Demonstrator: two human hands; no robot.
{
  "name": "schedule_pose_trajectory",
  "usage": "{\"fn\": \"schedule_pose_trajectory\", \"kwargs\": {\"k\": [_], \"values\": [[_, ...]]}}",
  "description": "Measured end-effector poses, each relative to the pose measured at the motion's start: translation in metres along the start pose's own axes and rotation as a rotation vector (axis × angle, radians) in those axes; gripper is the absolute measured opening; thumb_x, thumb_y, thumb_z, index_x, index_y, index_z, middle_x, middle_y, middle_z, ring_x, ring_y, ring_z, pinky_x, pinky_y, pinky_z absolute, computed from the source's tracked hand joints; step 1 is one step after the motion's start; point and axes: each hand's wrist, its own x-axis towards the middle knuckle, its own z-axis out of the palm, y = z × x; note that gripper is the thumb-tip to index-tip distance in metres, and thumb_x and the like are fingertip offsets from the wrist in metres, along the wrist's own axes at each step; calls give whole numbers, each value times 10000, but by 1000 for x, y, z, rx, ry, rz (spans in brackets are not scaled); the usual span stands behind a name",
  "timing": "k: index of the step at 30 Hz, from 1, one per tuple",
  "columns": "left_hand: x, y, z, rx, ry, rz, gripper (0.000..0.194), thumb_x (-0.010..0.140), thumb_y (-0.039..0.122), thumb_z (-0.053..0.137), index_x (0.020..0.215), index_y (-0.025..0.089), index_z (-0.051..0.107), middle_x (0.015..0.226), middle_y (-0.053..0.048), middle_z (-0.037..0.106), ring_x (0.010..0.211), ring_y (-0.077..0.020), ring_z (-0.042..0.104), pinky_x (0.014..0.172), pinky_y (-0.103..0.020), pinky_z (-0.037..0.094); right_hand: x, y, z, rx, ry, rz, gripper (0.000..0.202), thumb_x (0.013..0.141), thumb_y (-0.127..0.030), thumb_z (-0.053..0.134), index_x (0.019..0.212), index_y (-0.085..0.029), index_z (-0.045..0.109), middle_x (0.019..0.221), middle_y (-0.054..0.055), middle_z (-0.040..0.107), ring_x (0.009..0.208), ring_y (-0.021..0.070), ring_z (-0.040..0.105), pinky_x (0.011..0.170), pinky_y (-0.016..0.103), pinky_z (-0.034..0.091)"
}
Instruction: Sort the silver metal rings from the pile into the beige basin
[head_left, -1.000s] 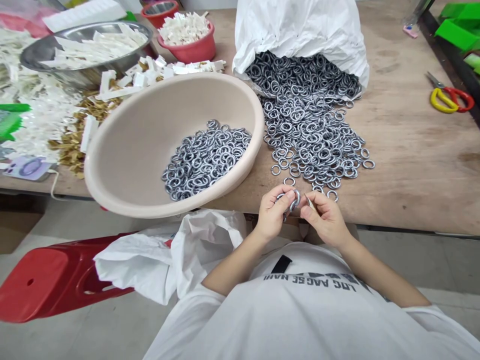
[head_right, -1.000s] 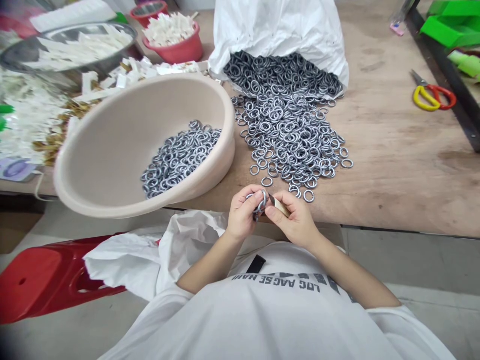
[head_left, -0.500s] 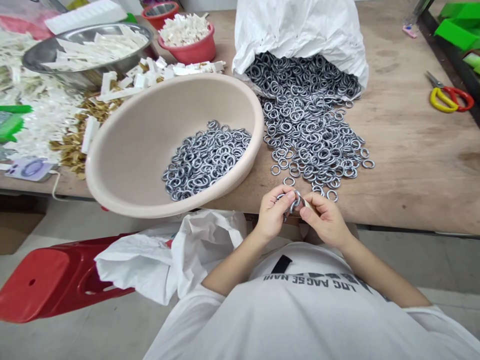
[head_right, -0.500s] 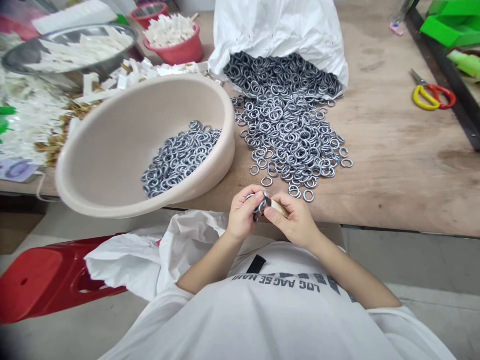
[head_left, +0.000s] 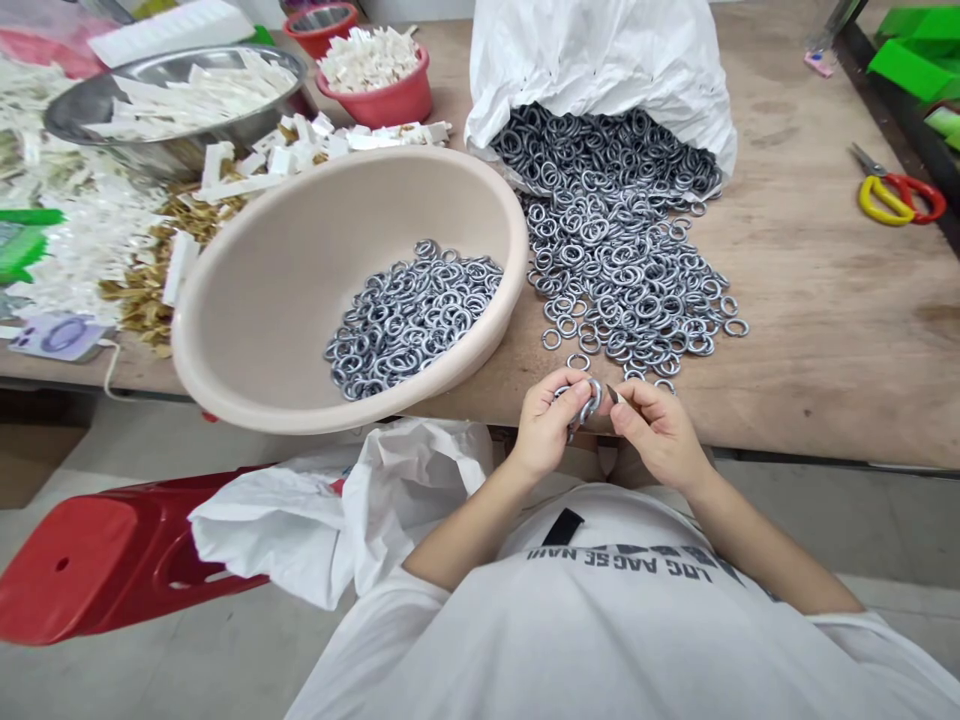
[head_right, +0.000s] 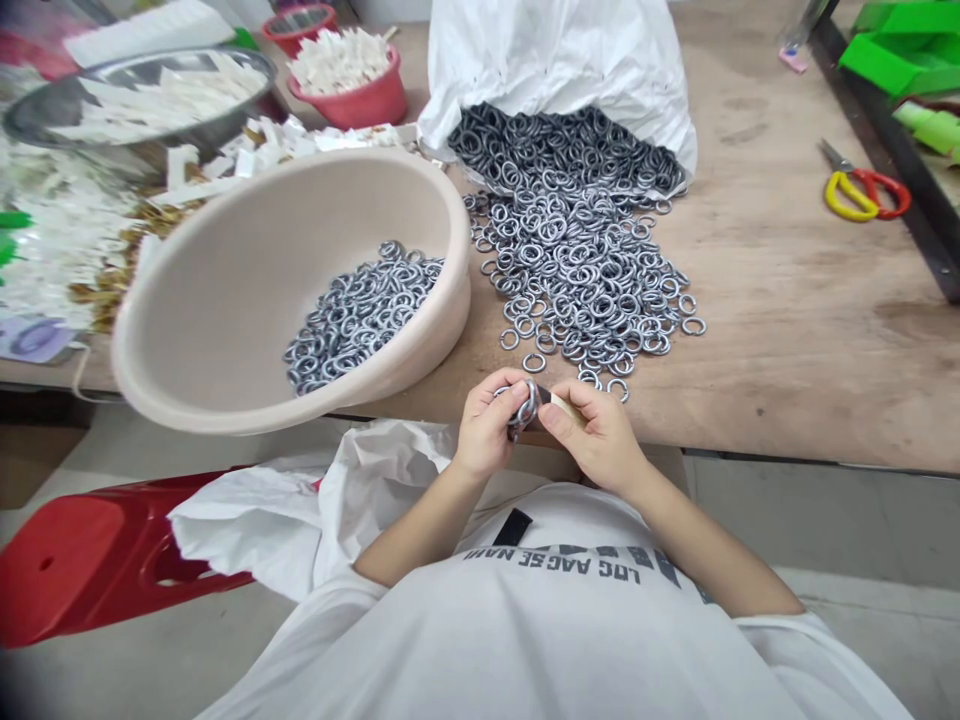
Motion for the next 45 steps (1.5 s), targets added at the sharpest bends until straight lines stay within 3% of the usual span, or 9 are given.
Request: {"fn": "schedule_pose_trajectory", "kwargs": {"k": [6, 15, 38, 45], "values": [[0, 0, 0, 5, -16, 0, 280, 851, 442, 685, 808, 166, 672, 648, 7, 611, 536, -76, 427, 494, -200, 331, 0, -1, 1, -24, -19, 3, 258, 950, -453, 602, 938, -209, 682, 855, 22, 676, 791, 163, 604, 734, 288, 479], [1, 0, 0, 23, 7, -18, 304, 824, 471, 697, 829, 167, 688, 662, 6, 600, 536, -82, 439, 483, -208, 342, 0, -1, 0, -114, -37, -8, 246, 943, -438, 614, 891, -204, 668, 795, 10, 647, 737, 153, 570, 686, 279, 456], [-1, 0, 2, -15, 23, -23, 311, 838, 467, 690, 806, 160, 652, 625, 28, 541, 503, -61, 393, 448, -184, 316, 1, 4, -1, -49, -25, -20, 246, 937, -424, 631, 907, -187, 688, 795, 1, 624, 738, 132, 541, 683, 252, 429], [0, -2, 1, -27, 33, -31, 298, 843, 457, 688, 819, 162, 653, 625, 25, 539, 503, -65, 407, 431, -188, 298, 4, 7, -5, 174, 57, 49, 294, 939, -472, 621, 839, -198, 660, 634, -45, 497, 542, 83, 378, 522, 234, 316]]}}
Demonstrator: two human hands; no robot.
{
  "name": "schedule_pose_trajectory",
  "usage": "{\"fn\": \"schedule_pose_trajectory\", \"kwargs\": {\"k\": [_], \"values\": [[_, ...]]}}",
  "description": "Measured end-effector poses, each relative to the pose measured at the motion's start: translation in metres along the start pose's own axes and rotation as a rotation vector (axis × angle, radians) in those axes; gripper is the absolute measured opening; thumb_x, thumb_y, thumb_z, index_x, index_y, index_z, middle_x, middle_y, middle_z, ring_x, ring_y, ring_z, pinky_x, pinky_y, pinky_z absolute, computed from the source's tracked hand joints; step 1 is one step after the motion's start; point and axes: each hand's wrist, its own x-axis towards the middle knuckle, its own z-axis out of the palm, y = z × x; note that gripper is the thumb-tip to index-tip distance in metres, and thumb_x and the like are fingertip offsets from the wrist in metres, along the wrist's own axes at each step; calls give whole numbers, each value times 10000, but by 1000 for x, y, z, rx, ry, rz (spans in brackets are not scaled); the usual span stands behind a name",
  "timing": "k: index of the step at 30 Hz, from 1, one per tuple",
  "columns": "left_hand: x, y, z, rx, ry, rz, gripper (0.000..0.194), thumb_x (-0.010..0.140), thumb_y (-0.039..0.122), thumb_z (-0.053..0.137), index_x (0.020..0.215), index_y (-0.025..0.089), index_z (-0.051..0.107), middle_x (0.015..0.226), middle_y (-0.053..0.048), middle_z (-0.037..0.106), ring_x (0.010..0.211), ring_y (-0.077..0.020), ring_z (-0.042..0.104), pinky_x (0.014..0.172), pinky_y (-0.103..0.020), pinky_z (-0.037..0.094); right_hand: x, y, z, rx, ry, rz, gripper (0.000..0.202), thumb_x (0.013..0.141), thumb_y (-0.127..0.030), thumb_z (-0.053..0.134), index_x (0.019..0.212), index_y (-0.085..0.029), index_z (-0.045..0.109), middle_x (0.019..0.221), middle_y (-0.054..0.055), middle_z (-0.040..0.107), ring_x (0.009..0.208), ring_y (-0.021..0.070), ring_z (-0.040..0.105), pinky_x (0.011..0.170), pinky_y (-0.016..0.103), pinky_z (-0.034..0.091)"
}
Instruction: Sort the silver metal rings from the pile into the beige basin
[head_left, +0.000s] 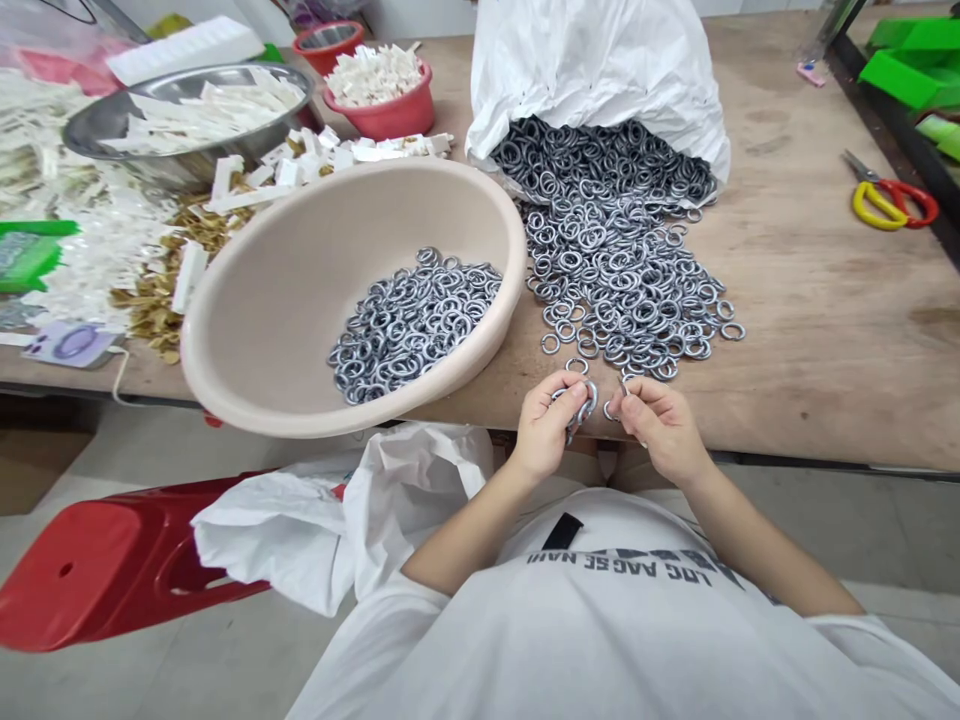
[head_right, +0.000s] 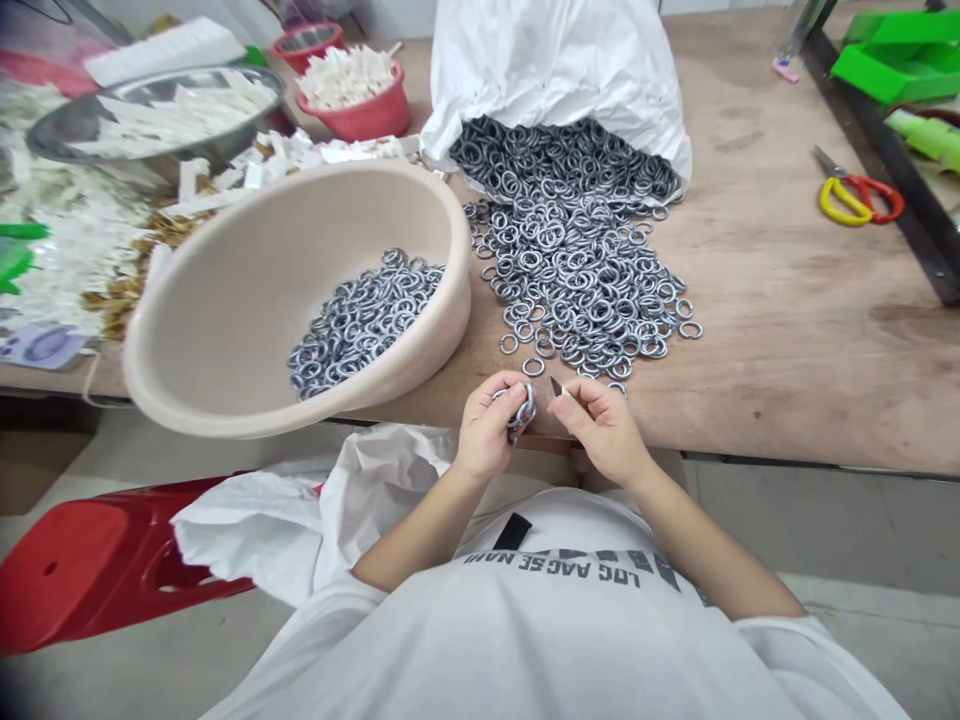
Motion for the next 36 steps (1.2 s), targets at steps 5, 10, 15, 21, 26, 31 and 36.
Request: {"fn": "schedule_pose_trajectory", "kwargs": {"k": [5, 10, 15, 21, 26, 31, 36], "values": [[1, -2, -2, -5, 0, -6, 283, 847, 446, 689, 828, 165, 657, 637, 25, 545, 515, -67, 415, 442, -192, 302, 2, 8, -2, 182, 60, 21, 304, 947, -485, 606, 844, -203, 656, 570, -55, 439, 471, 74, 297, 437, 240, 191], [1, -2, -3, 46, -33, 7, 289, 862, 449, 677, 834, 162, 674, 626, 24, 551, 516, -67, 419, 469, -198, 318, 1, 12, -5, 195, 57, 28, 311, 945, -497, 607, 857, -203, 660, 567, -52, 442, 472, 73, 303, 438, 243, 180], [1, -2, -5, 44, -41, -5, 284, 872, 443, 670, 848, 160, 669, 640, 22, 556, 517, -63, 426, 466, -192, 321, 1, 13, -6, 169, 36, 1, 296, 957, -481, 597, 871, -208, 672, 583, -51, 459, 487, 70, 320, 452, 241, 203], [1, -2, -3, -21, 3, -33, 316, 870, 471, 664, 812, 165, 608, 662, 22, 542, 510, -60, 446, 449, -181, 327, 1, 13, -8, 197, 20, 10, 294, 965, -482, 585, 880, -211, 662, 573, -55, 452, 484, 74, 313, 449, 237, 192], [3, -2, 3, -86, 63, 1, 338, 841, 479, 697, 785, 172, 567, 723, 18, 546, 545, -55, 448, 453, -165, 335, 2, 10, -7, 308, 80, 6, 355, 988, -526, 511, 839, -214, 594, 584, -46, 483, 468, 80, 319, 434, 238, 190], [5, -4, 6, -25, 70, 36, 349, 825, 517, 701, 833, 184, 596, 753, 12, 566, 563, -64, 449, 458, -176, 323, 3, 8, -7, 392, 123, 16, 413, 979, -586, 479, 816, -214, 551, 586, -46, 491, 463, 77, 332, 430, 230, 204], [1, -5, 6, 221, -15, 107, 358, 855, 523, 666, 869, 166, 661, 671, 23, 535, 550, -72, 396, 508, -209, 311, 6, 10, -4, 229, 106, 25, 251, 885, -445, 707, 929, -217, 613, 702, -59, 545, 511, 52, 381, 464, 195, 290]]}}
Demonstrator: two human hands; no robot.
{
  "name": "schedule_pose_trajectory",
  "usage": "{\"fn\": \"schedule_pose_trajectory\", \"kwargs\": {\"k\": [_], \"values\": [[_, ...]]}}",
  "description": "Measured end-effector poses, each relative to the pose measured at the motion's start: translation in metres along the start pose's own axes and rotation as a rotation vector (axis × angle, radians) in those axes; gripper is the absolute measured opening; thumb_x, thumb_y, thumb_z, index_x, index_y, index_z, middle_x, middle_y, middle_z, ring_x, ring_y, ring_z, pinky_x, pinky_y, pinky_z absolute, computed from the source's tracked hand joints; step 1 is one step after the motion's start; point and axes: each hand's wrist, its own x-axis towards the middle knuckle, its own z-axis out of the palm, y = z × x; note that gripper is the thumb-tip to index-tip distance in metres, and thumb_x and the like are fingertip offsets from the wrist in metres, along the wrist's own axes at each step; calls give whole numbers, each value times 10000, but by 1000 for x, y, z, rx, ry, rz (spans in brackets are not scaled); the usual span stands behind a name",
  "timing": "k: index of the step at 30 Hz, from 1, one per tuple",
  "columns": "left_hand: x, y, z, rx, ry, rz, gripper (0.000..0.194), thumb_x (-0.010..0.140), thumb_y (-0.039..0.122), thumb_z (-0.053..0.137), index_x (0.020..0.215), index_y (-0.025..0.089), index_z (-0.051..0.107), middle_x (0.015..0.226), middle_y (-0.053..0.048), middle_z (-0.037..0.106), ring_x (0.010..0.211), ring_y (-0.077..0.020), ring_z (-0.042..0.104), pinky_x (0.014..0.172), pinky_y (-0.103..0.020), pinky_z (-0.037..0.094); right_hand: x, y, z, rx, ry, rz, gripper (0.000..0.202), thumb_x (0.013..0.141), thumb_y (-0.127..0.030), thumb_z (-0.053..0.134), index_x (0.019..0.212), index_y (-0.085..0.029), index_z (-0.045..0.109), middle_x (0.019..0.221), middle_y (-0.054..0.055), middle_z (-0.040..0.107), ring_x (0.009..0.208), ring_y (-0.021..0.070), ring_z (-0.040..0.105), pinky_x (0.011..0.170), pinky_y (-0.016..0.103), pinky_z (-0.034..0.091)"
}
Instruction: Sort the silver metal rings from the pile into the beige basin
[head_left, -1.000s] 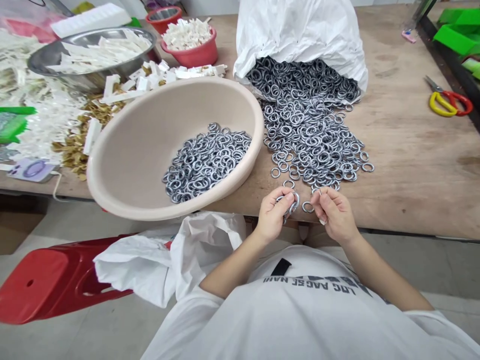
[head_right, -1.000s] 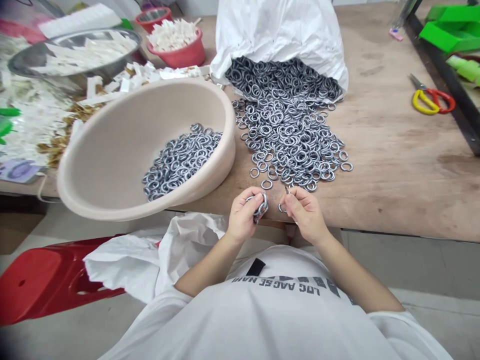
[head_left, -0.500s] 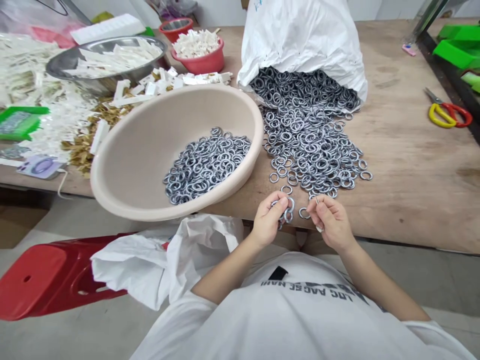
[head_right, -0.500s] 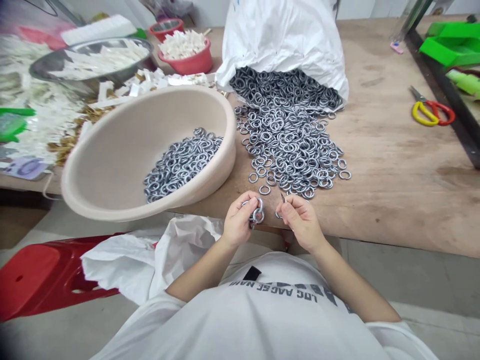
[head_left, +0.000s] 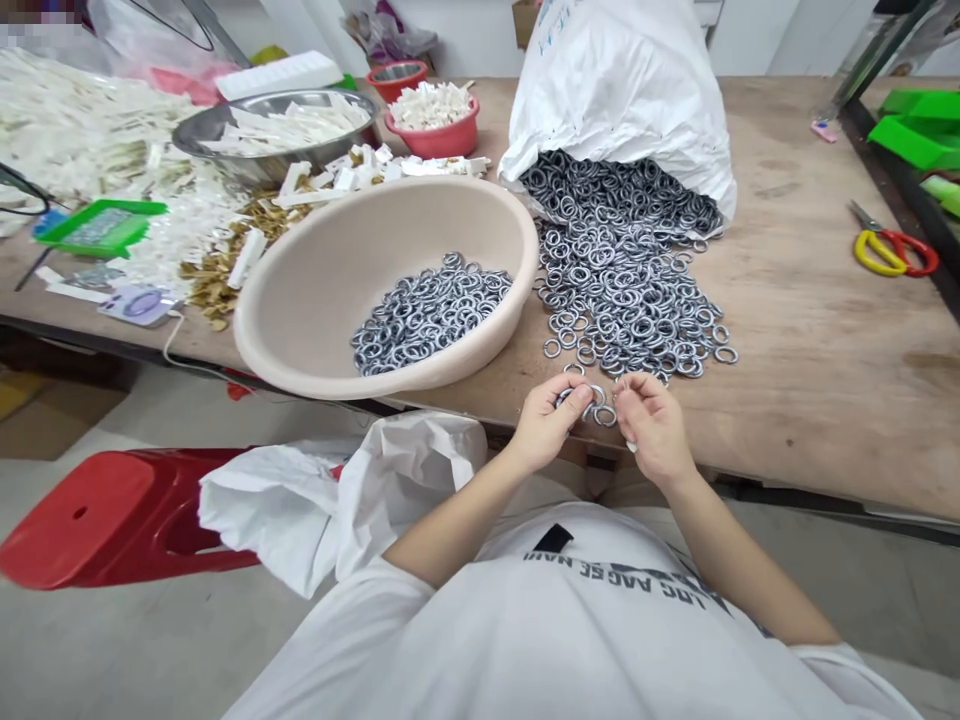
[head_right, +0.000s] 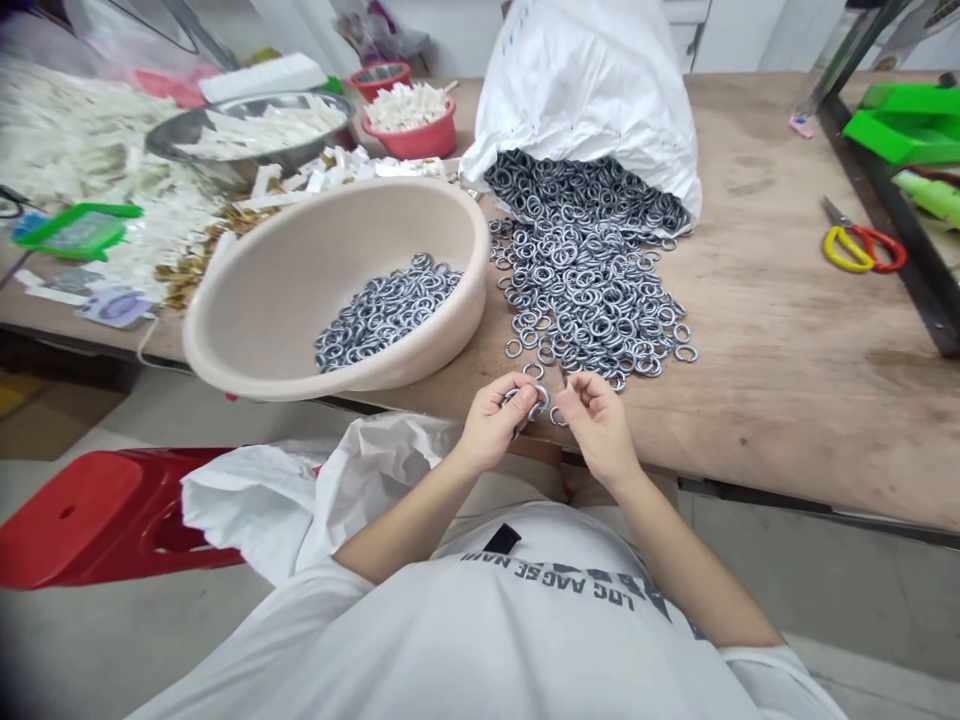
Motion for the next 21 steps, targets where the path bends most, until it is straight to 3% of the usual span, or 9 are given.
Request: {"fn": "schedule_pose_trajectory", "kwargs": {"k": [4, 9, 15, 21], "values": [[-2, 0, 1, 99, -10, 50, 375, 858, 538, 651, 849, 163, 658, 636, 34, 502, 568, -85, 396, 556, -223, 322, 1, 0, 2, -147, -45, -19, 265, 858, -421, 740, 828, -194, 606, 727, -42, 562, 631, 76, 475, 594, 202, 401], [-2, 3, 2, 99, -54, 49, 415, 863, 573, 620, 813, 161, 644, 645, 19, 548, 590, -100, 426, 587, -229, 352, 0, 3, -3, -157, -119, 19, 296, 866, -471, 716, 837, -194, 615, 654, -43, 577, 494, 61, 393, 462, 206, 299], [-3, 8, 3, 157, -181, 149, 342, 917, 482, 583, 843, 157, 661, 757, -22, 641, 746, -143, 562, 750, -266, 433, 0, 5, -6, -142, -132, 15, 367, 901, -528, 650, 760, -190, 620, 599, -29, 565, 482, 68, 417, 436, 202, 279], [-2, 6, 0, 158, -122, 101, 387, 888, 533, 605, 820, 156, 658, 711, -1, 589, 664, -118, 484, 644, -236, 382, -2, -1, -3, -180, -173, 21, 305, 861, -478, 717, 811, -192, 626, 638, -46, 546, 520, 69, 408, 500, 209, 342]]}}
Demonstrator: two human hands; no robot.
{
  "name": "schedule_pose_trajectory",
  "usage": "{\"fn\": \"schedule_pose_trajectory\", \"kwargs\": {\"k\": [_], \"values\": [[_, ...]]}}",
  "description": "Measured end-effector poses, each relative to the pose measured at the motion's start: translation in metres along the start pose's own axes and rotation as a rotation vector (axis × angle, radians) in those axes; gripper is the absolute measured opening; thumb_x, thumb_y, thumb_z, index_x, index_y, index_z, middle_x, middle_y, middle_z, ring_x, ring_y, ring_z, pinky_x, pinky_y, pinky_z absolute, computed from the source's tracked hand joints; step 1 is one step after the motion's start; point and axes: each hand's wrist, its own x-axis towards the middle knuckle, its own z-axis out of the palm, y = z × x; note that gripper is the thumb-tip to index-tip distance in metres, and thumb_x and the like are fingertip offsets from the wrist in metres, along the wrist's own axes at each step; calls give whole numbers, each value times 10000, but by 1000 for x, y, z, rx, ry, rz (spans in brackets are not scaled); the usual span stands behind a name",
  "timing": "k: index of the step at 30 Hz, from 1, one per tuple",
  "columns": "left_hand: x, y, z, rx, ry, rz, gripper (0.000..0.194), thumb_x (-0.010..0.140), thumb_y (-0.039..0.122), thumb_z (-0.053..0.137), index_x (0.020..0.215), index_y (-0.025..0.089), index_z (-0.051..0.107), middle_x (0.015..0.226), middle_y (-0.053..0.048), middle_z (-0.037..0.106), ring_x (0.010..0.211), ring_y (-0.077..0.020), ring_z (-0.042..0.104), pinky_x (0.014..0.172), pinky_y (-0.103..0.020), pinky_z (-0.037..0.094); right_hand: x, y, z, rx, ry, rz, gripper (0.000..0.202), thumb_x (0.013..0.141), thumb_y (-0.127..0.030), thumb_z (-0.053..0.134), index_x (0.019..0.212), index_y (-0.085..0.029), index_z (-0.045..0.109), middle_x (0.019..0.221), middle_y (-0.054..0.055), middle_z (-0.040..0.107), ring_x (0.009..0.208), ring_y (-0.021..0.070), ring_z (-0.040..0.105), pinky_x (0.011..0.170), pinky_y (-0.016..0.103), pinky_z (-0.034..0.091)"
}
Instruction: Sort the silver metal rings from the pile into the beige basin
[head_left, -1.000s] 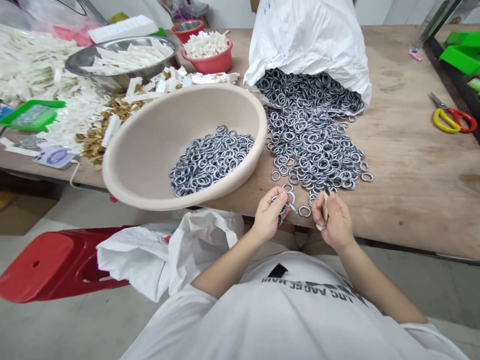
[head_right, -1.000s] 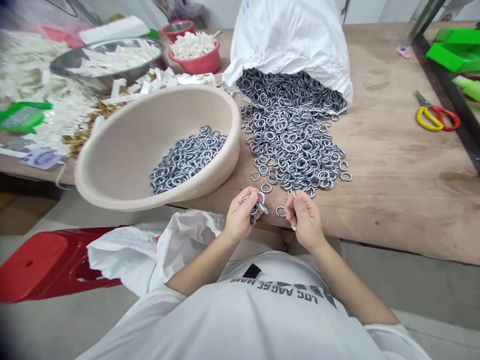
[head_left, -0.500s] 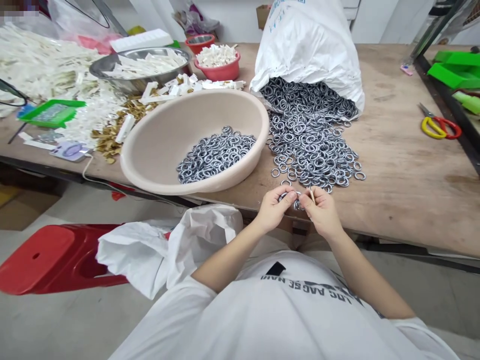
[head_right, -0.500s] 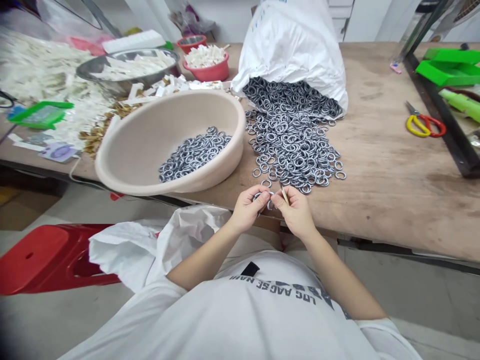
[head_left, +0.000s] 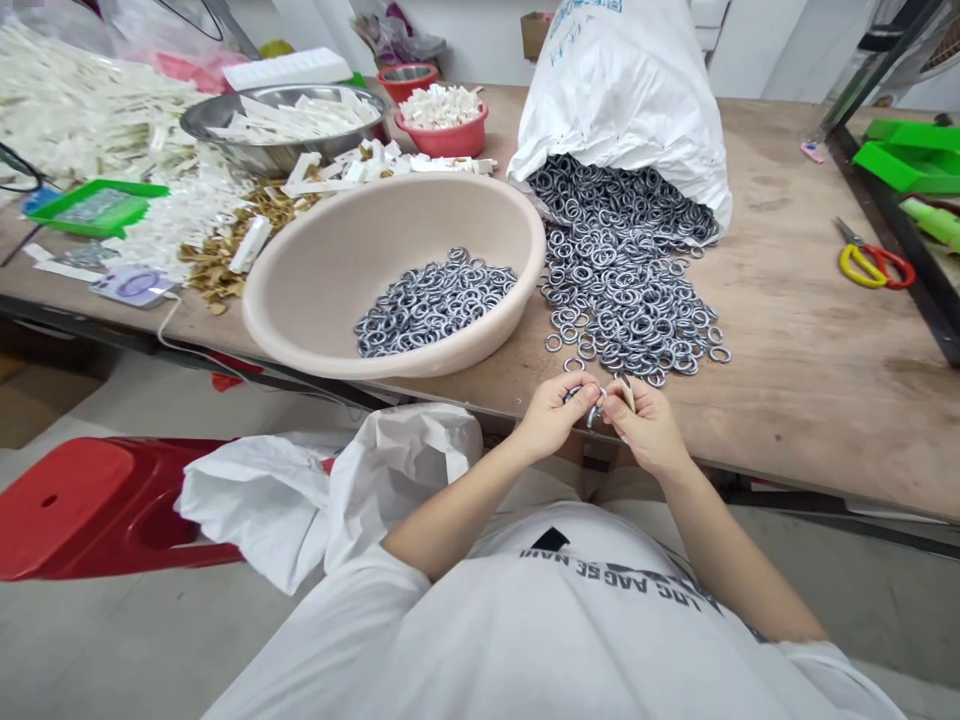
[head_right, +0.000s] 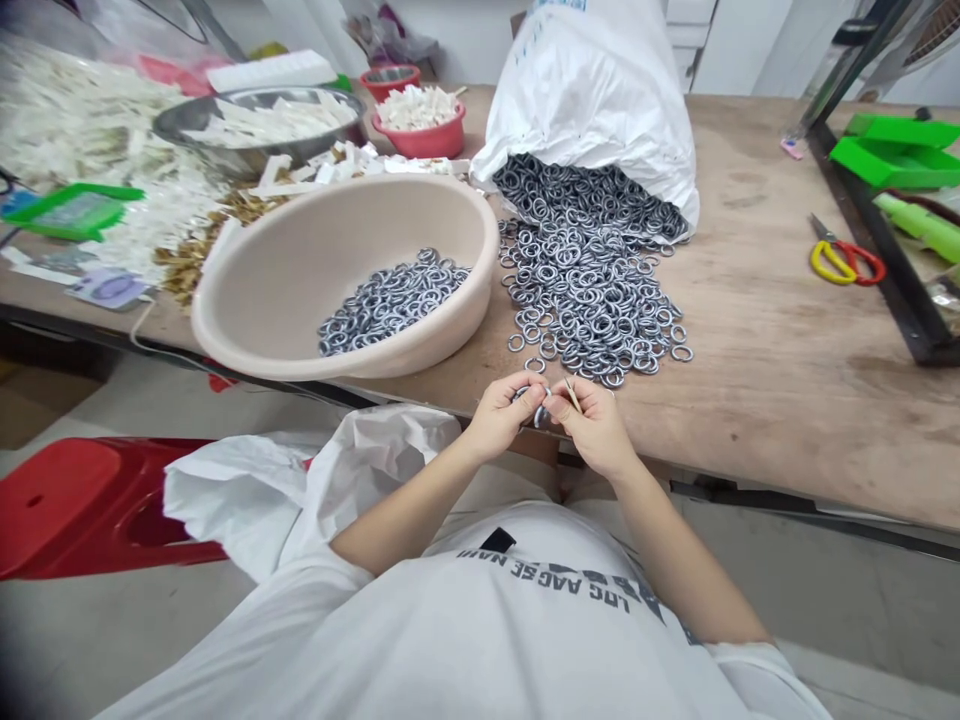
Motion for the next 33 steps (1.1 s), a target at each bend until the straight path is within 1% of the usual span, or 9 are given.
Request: {"fn": "schedule_pose_trajectory", "kwargs": {"k": [6, 11, 15, 18, 22, 25, 28, 31, 33], "values": [[2, -5, 1, -150, 13, -69, 416, 865, 568, 625, 805, 156, 621, 691, 14, 547, 588, -87, 410, 577, -224, 345, -1, -4, 4, 49, -59, 22, 236, 805, -354, 793, 886, -207, 627, 759, -34, 617, 642, 90, 521, 612, 215, 435], [-3, 5, 3, -177, 93, -71, 403, 879, 564, 609, 837, 163, 618, 617, 35, 493, 534, -84, 378, 526, -227, 305, 0, 2, -1, 69, 92, 19, 277, 848, -460, 731, 908, -212, 623, 607, -65, 526, 474, 65, 384, 440, 196, 282], [-8, 54, -12, 31, 226, 194, 306, 906, 473, 619, 866, 171, 654, 727, -9, 602, 628, -105, 482, 622, -249, 388, 1, 3, -3, 151, 176, 4, 316, 871, -514, 689, 890, -205, 624, 546, -75, 474, 432, 56, 353, 411, 193, 222], [2, 103, -40, 256, 412, 436, 293, 932, 470, 583, 863, 194, 658, 748, -26, 624, 693, -139, 542, 689, -279, 427, 1, 1, -2, 182, 195, 5, 330, 856, -514, 710, 866, -195, 627, 553, -65, 505, 428, 47, 364, 408, 187, 225], [31, 140, -86, 711, 721, 490, 314, 962, 480, 501, 960, 214, 666, 909, -73, 662, 937, -217, 617, 862, -349, 447, 0, 0, 2, 178, 221, -4, 333, 851, -514, 717, 855, -191, 635, 552, -61, 518, 429, 44, 374, 404, 183, 228], [46, 134, -106, 1122, 631, 169, 341, 953, 466, 491, 1017, 189, 679, 1068, -129, 672, 1076, -299, 609, 921, -427, 436, 0, -1, 4, 148, 229, -25, 346, 844, -531, 716, 842, -196, 631, 551, -62, 518, 425, 47, 372, 397, 188, 228], [47, 123, -111, 1271, 453, -41, 438, 928, 546, 495, 997, 160, 690, 1081, -170, 670, 1123, -350, 595, 961, -478, 417, 1, -2, 4, 112, 225, -39, 353, 842, -545, 710, 840, -203, 626, 555, -67, 512, 423, 49, 372, 395, 192, 241], [39, 124, -108, 1272, 417, -54, 552, 968, 584, 361, 1039, 137, 678, 1123, -193, 653, 1178, -360, 565, 997, -504, 390, 2, -3, 4, 90, 220, -32, 363, 844, -564, 698, 839, -209, 626, 558, -66, 509, 424, 54, 370, 393, 198, 249], [27, 124, -99, 1206, 455, 59, 558, 989, 563, 319, 1089, 132, 660, 1155, -190, 639, 1206, -348, 540, 1009, -497, 376, 2, -3, 4, 89, 214, -27, 366, 843, -567, 698, 833, -207, 631, 558, -63, 511, 426, 56, 372, 394, 200, 247]]}}
